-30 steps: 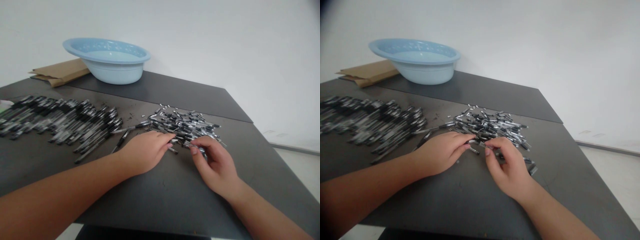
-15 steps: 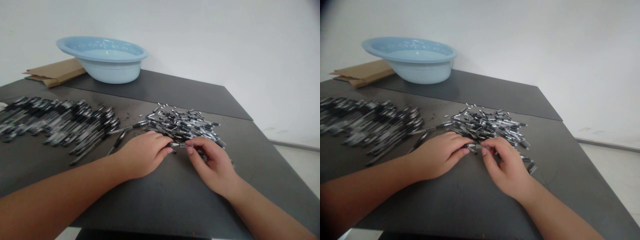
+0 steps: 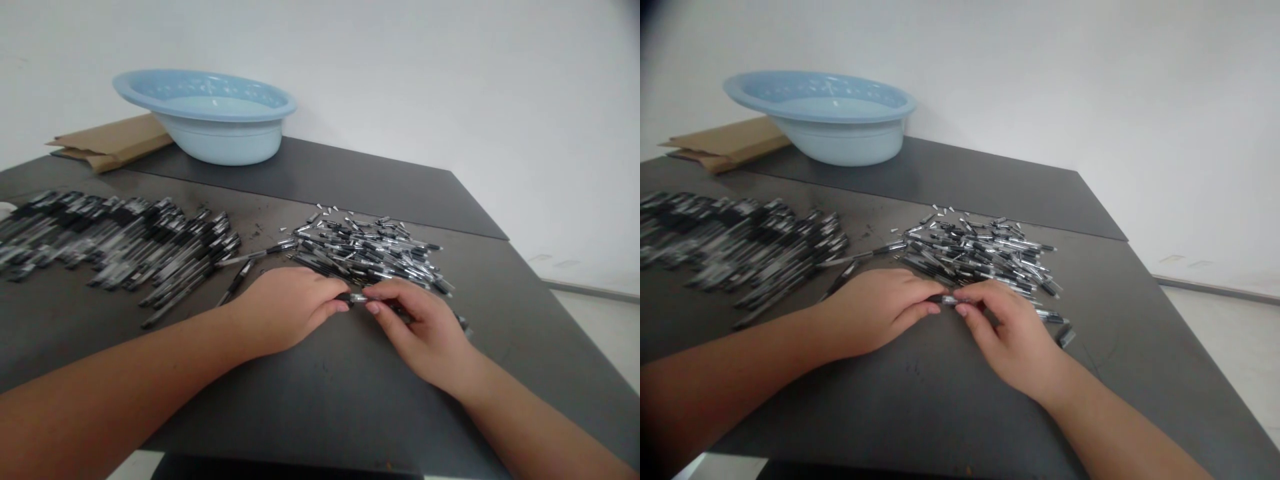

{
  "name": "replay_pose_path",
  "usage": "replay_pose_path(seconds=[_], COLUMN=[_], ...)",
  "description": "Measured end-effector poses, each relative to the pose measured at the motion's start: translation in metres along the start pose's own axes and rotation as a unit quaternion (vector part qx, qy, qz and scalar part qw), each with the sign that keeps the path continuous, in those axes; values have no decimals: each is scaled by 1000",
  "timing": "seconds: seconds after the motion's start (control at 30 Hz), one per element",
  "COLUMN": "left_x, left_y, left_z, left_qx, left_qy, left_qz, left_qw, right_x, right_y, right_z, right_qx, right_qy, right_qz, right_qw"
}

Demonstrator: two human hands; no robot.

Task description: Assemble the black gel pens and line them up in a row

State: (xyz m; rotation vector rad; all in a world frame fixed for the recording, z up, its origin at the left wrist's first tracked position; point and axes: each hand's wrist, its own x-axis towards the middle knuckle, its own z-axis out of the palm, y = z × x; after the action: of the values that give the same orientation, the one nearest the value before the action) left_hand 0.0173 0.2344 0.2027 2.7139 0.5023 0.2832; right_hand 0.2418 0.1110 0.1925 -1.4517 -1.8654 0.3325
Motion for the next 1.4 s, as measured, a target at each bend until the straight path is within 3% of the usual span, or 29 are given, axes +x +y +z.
replay_pose_path(seconds=[0.27, 0.53, 0.8, 0.97, 1.13, 1.4], left_x=[-2, -4, -2, -4, -10, -19], left_y=[6, 8, 11, 20, 21, 19], left_z=[4, 9, 3, -7, -16, -19], left_qx=[64, 61, 52, 32, 9, -8], left_qy=[-12, 17, 18, 105, 197, 273], left_qz=[4, 16, -4, -53, -44, 30], left_qw=[998, 998, 998, 993, 979, 961], right_x=[-1, -1, -3, -5, -1, 29], right_y=[-1, -1, -5, -2, 2, -34], right_z=[4, 8, 9, 12, 17, 56], right_qx=[30, 14, 0, 141, 46, -32], right_qy=[-7, 4, 4, -20, -43, -154], right_qz=[27, 10, 4, 38, 60, -115], right_qw=[999, 1000, 1000, 989, 996, 981])
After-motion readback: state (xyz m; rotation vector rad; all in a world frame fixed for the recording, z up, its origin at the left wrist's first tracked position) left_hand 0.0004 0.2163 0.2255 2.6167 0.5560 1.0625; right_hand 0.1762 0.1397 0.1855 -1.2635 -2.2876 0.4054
